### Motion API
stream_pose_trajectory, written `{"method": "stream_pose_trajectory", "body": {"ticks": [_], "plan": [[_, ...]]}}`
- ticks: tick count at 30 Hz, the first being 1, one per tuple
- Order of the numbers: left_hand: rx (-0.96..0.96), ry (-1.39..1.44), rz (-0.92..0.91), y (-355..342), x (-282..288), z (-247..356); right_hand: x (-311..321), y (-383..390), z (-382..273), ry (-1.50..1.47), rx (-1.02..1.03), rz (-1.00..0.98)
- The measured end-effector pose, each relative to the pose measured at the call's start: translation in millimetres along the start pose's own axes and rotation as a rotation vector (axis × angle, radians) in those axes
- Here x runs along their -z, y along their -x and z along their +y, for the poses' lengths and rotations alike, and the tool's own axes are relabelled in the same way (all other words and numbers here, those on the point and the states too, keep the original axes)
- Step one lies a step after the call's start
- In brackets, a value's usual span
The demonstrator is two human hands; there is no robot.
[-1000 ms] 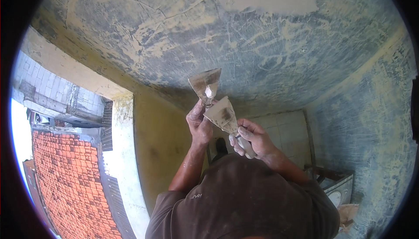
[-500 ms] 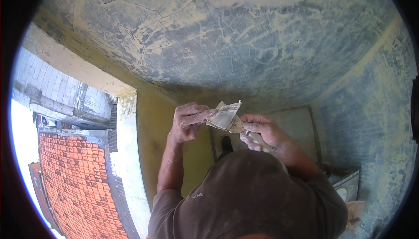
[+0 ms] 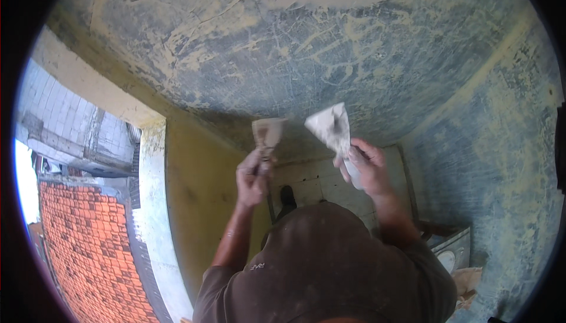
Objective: The person applies plaster compound to a wall surface with putty knives to fill cracks and smooth the texture.
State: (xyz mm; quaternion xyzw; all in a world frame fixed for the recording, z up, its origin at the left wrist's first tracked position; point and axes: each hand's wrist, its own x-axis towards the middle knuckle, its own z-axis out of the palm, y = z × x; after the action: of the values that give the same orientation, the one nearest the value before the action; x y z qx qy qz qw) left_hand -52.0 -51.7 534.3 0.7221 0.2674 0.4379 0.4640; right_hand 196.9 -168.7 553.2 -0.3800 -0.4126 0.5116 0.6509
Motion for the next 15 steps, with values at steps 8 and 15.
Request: {"method": "stream_pose_trajectory", "body": {"ticks": [8,15], "plan": [[0.06,0.129,0.079,2.4,-79.7,5.2,-57.8,-25.9,5.4,0.855,0.652,0.321],[-0.226,-0.109,0.117,-13.3,-78.9,10.8,-54.9,-30.8,-2.0,1.059,0.682,0.298]]}}
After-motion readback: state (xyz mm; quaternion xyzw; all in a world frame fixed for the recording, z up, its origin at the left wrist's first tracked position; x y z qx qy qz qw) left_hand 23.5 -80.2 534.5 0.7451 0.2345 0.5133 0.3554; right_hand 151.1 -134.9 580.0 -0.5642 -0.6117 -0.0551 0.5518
